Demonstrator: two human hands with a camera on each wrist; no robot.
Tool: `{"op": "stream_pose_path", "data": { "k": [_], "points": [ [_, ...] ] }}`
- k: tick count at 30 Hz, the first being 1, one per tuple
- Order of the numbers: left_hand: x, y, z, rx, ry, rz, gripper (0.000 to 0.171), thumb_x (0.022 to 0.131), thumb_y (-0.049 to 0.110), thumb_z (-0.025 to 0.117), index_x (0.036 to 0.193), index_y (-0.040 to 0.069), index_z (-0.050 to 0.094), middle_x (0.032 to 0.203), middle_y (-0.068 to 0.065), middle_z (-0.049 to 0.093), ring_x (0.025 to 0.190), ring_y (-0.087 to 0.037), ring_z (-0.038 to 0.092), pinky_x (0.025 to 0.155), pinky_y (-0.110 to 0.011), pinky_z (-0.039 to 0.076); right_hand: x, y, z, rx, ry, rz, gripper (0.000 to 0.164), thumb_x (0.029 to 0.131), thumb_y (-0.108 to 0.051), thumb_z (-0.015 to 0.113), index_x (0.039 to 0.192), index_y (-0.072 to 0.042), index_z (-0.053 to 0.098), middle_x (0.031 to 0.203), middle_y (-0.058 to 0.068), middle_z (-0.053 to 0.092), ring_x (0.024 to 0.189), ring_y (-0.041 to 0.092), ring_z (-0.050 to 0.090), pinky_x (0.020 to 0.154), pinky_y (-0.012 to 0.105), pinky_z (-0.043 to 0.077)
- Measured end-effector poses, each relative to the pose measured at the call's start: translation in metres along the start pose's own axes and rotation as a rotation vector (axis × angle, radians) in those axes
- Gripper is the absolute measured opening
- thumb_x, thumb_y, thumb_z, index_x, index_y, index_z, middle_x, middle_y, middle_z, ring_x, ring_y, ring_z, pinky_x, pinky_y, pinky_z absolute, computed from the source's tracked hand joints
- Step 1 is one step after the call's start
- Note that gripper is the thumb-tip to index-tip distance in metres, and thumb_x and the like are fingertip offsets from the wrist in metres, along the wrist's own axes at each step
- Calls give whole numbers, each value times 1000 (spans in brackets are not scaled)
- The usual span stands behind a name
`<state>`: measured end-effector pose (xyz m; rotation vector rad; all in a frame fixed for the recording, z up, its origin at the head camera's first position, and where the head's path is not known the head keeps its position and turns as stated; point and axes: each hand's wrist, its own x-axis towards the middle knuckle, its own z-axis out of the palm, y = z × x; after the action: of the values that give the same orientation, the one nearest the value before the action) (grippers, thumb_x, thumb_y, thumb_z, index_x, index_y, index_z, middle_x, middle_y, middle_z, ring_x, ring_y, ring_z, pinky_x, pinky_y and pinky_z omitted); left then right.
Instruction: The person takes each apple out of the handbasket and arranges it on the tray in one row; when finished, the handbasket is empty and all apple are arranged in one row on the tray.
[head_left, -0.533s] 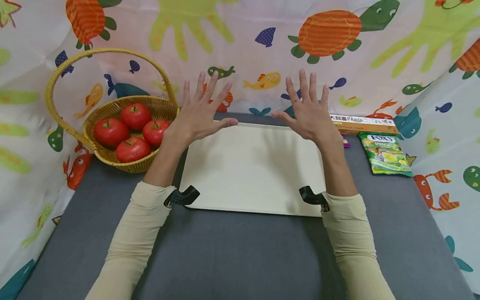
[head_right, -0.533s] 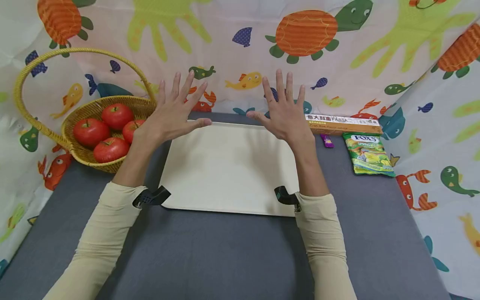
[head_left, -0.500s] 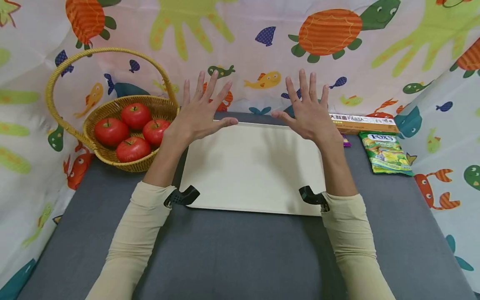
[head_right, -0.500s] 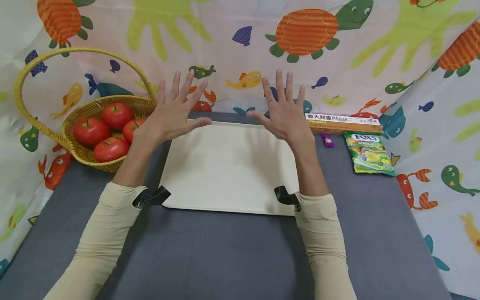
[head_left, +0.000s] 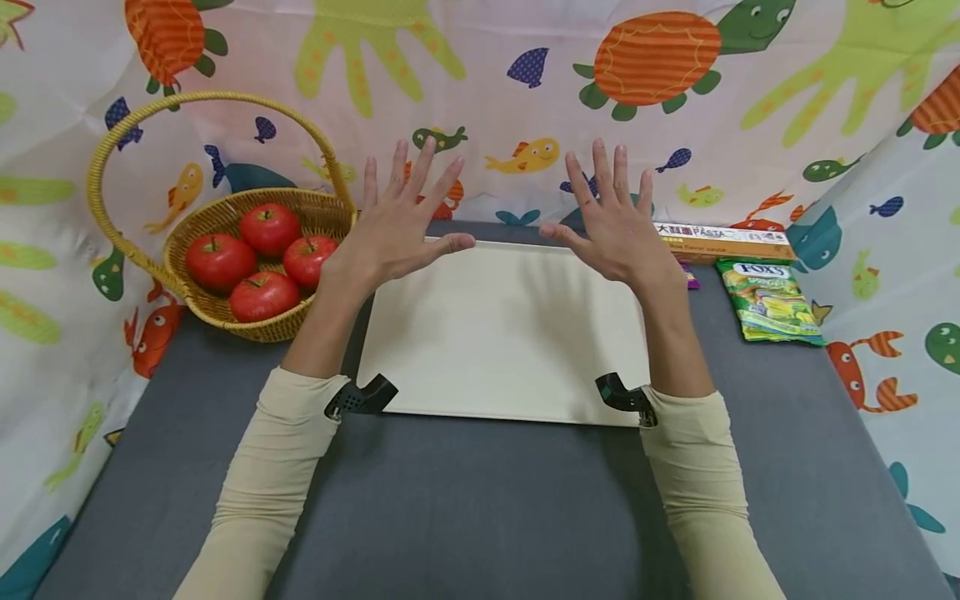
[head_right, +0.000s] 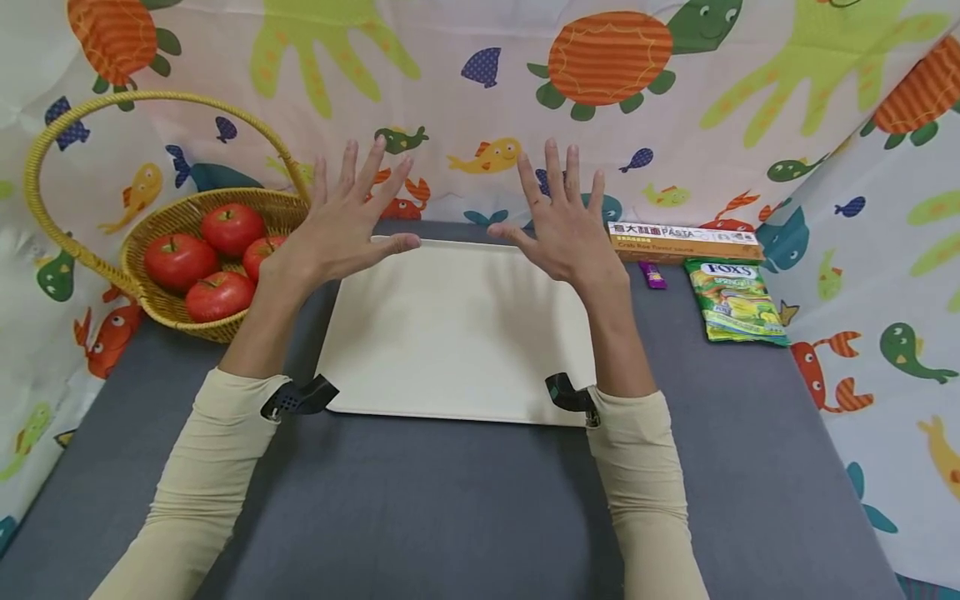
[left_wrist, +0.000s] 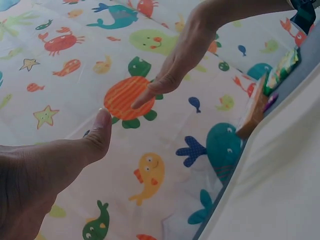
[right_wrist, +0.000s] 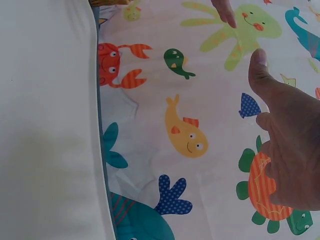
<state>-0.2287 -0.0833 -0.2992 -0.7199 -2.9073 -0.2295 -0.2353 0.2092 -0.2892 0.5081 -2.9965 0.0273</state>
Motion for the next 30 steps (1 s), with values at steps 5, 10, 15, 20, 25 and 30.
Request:
{"op": "stream_pose_path", "data": {
  "k": [5,10,15,20,25,30],
  "points": [
    [-1,0,2,5,3,6,87,78,77,26,144,34,-12,148,0,-27,132,-27,-30,100,-55,-22,-2,1,0,9,-9,-3,85,83,-73,25,143,-28,-15,144,-2,-34,131,25,-31,101,59,-18],
    [-2,-1,2,0,12,7,87,78,77,28,144,35,-12,148,1,-27,132,-27,-29,101,-55,-21,-8,6,-2,28,-41,-12,83,85,-70,26,144,-29,-15,146,-2,-31,132,24,-29,100,59,-19],
    [-6,-4,4,-44,17,14,88,78,75,32,144,36,-11,149,1,-25,133,-26,-29,101,-54,-22,-25,19,-3,65,-160,-5,82,85,-69,26,144,-28,-16,150,3,-20,134,29,-22,99,61,-19],
    [-21,-23,10,-95,2,10,88,79,70,42,145,37,-6,150,1,-23,134,-26,-27,101,-53,-22,-59,38,8,114,-324,-12,85,86,-68,31,145,-26,-13,152,6,-14,136,33,-17,103,62,-9],
    [-43,-53,9,-178,-72,-65,88,81,62,49,145,36,-5,152,-4,-15,136,-34,-16,103,-59,-13,-100,57,32,151,-503,-10,93,82,-68,42,147,-21,-4,152,14,-5,136,39,-10,104,63,0],
    [-62,-80,3,-282,-114,-174,86,82,60,52,144,40,-4,153,-11,-2,138,-39,-1,101,-66,-2,-134,70,58,175,-584,-2,111,72,-71,55,147,-8,2,151,22,0,135,45,-5,102,65,3]
  ]
}}
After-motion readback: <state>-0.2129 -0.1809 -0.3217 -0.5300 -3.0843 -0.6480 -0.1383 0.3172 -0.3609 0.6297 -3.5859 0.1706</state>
